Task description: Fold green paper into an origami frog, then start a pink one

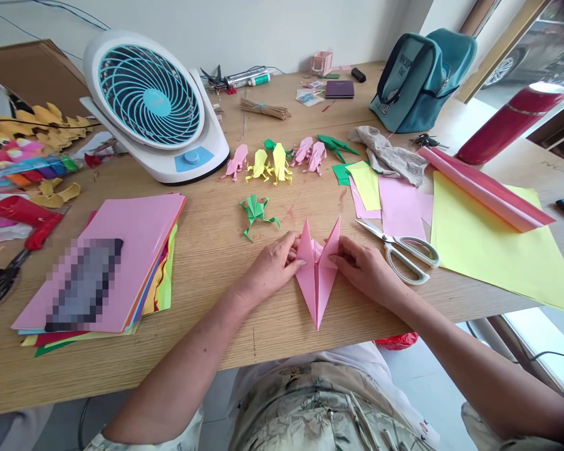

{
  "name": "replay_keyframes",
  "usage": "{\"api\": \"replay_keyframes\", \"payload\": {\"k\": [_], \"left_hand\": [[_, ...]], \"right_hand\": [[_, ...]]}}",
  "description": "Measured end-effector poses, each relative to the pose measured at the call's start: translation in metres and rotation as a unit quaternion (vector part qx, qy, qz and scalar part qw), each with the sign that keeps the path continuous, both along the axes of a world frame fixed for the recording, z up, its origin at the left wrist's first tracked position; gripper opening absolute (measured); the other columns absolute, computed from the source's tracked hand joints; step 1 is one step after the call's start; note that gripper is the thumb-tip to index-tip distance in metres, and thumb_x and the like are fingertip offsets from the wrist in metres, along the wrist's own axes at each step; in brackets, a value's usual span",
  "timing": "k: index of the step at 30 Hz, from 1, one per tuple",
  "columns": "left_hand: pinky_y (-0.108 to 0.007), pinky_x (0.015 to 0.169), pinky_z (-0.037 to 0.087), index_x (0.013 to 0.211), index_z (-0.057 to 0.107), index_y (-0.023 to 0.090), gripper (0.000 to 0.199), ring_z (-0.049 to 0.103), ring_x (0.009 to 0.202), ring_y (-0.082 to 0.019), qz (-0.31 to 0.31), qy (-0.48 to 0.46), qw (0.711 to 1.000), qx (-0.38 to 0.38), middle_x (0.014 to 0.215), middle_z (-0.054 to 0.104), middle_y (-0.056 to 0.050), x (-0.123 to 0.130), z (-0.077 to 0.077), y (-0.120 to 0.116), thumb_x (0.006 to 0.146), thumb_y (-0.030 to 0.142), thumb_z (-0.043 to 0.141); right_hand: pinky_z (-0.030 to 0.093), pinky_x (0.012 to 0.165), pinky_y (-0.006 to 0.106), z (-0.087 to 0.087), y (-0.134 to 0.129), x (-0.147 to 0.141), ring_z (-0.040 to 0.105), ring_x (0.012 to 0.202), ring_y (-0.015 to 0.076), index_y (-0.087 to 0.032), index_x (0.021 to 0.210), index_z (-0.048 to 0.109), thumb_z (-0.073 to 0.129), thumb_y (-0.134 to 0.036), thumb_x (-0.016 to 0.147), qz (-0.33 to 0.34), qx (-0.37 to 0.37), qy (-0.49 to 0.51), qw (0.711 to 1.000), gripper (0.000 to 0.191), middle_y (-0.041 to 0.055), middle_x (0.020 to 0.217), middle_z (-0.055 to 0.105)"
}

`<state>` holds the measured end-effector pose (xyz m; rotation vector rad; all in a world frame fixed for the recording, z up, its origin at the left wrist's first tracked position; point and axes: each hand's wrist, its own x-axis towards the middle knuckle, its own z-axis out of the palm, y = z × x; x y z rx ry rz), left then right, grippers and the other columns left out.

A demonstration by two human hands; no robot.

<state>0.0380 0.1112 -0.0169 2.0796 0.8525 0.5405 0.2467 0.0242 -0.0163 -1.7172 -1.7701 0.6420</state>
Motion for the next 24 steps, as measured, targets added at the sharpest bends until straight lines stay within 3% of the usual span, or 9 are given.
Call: {"api": "replay_keyframes", "payload": {"k": [1, 3, 7, 12, 15, 19, 20, 22, 24], "left_hand": [[-0.025, 0.073, 0.053, 0.115, 0.05, 0.022, 0.041, 0.07, 0.081, -0.014, 0.003, -0.015, 1.0, -0.01, 0.102, 0.067, -0.001, 0.0, -0.002, 0.0, 0.081, 0.005, 0.064], [-0.023, 0.07, 0.054, 0.12, 0.044, 0.023, 0.049, 0.069, 0.077, -0.011, 0.022, -0.041, 0.999, -0.016, 0.11, 0.064, -0.002, 0.001, -0.007, -0.001, 0.08, 0.004, 0.064], [-0.023, 0.067, 0.052, 0.099, 0.044, 0.022, 0.036, 0.066, 0.078, -0.012, 0.078, -0.053, 0.995, 0.039, 0.104, 0.06, -0.001, 0.001, -0.012, -0.005, 0.077, 0.009, 0.069], [-0.028, 0.083, 0.053, 0.099, 0.052, 0.021, 0.01, 0.065, 0.092, -0.015, -0.031, -0.001, 0.998, 0.06, 0.1, 0.065, -0.002, -0.005, 0.004, -0.004, 0.091, 0.018, 0.058], [-0.036, 0.097, 0.051, 0.115, 0.054, 0.021, 0.023, 0.061, 0.113, -0.022, -0.052, 0.03, 0.991, 0.119, 0.119, 0.063, -0.009, -0.018, 0.023, -0.009, 0.092, 0.021, 0.057], [-0.046, 0.107, 0.044, 0.125, 0.053, 0.025, 0.038, 0.056, 0.123, -0.026, 0.005, 0.002, 0.941, 0.338, 0.127, 0.062, -0.01, -0.039, 0.049, -0.052, 0.089, 0.026, 0.064], [-0.042, 0.105, 0.046, 0.122, 0.056, 0.026, 0.032, 0.059, 0.117, -0.024, -0.026, -0.021, 0.923, 0.383, 0.12, 0.067, -0.007, -0.041, 0.051, -0.068, 0.091, 0.022, 0.06], [-0.035, 0.101, 0.049, 0.12, 0.061, 0.019, 0.027, 0.063, 0.112, -0.02, -0.173, -0.023, 0.892, 0.417, 0.116, 0.071, -0.007, -0.038, 0.047, -0.099, 0.095, 0.018, 0.049], [-0.034, 0.103, 0.049, 0.126, 0.059, 0.01, 0.033, 0.062, 0.118, -0.023, -0.156, 0.066, 0.898, 0.406, 0.126, 0.068, -0.011, -0.026, 0.031, -0.119, 0.094, 0.012, 0.05]], "right_hand": [[0.037, 0.059, 0.027, -0.001, 0.001, -0.001, 0.05, 0.061, 0.014, -0.022, 0.091, 0.05, 0.049, -0.026, 0.091, -0.001, 0.002, 0.004, 1.0, 0.004, -0.0024, 0.069, 0.056], [0.041, 0.062, 0.028, -0.003, 0.002, -0.004, 0.056, 0.066, 0.016, -0.021, 0.112, 0.05, 0.054, -0.025, 0.088, -0.01, 0.01, 0.01, 1.0, 0.025, -0.0006, 0.077, 0.062], [0.047, 0.063, 0.031, -0.007, 0.001, -0.006, 0.061, 0.069, 0.0179, -0.021, 0.132, 0.041, 0.064, -0.028, 0.082, -0.047, 0.018, 0.024, 0.998, 0.056, 0.0024, 0.089, 0.067], [0.051, 0.078, 0.035, -0.007, -0.002, -0.003, 0.065, 0.089, 0.0214, -0.023, 0.103, 0.06, 0.06, -0.024, 0.088, 0.038, 0.068, 0.013, 0.997, 0.015, 0.0062, 0.098, 0.067], [0.052, 0.081, 0.036, -0.006, -0.003, -0.002, 0.064, 0.092, 0.0218, -0.022, 0.099, 0.065, 0.056, -0.019, 0.09, 0.086, 0.082, 0.007, 0.993, 0.013, 0.0085, 0.101, 0.065], [0.051, 0.077, 0.035, -0.005, -0.003, -0.001, 0.064, 0.089, 0.0212, -0.022, 0.098, 0.066, 0.055, -0.016, 0.091, 0.082, 0.084, 0.015, 0.993, 0.014, 0.0078, 0.099, 0.066], [0.05, 0.076, 0.034, -0.006, -0.003, -0.001, 0.063, 0.087, 0.0207, -0.022, 0.098, 0.066, 0.055, -0.017, 0.091, 0.081, 0.086, 0.012, 0.993, 0.014, 0.0075, 0.097, 0.066], [0.049, 0.074, 0.033, -0.008, -0.003, -0.001, 0.063, 0.085, 0.0198, -0.021, 0.097, 0.066, 0.055, -0.017, 0.091, 0.082, 0.091, 0.0, 0.993, 0.014, 0.0069, 0.096, 0.065], [0.048, 0.073, 0.031, -0.009, -0.004, -0.002, 0.062, 0.084, 0.0191, -0.021, 0.098, 0.066, 0.056, -0.015, 0.09, 0.085, 0.096, -0.013, 0.992, 0.014, 0.0066, 0.096, 0.065]]}}
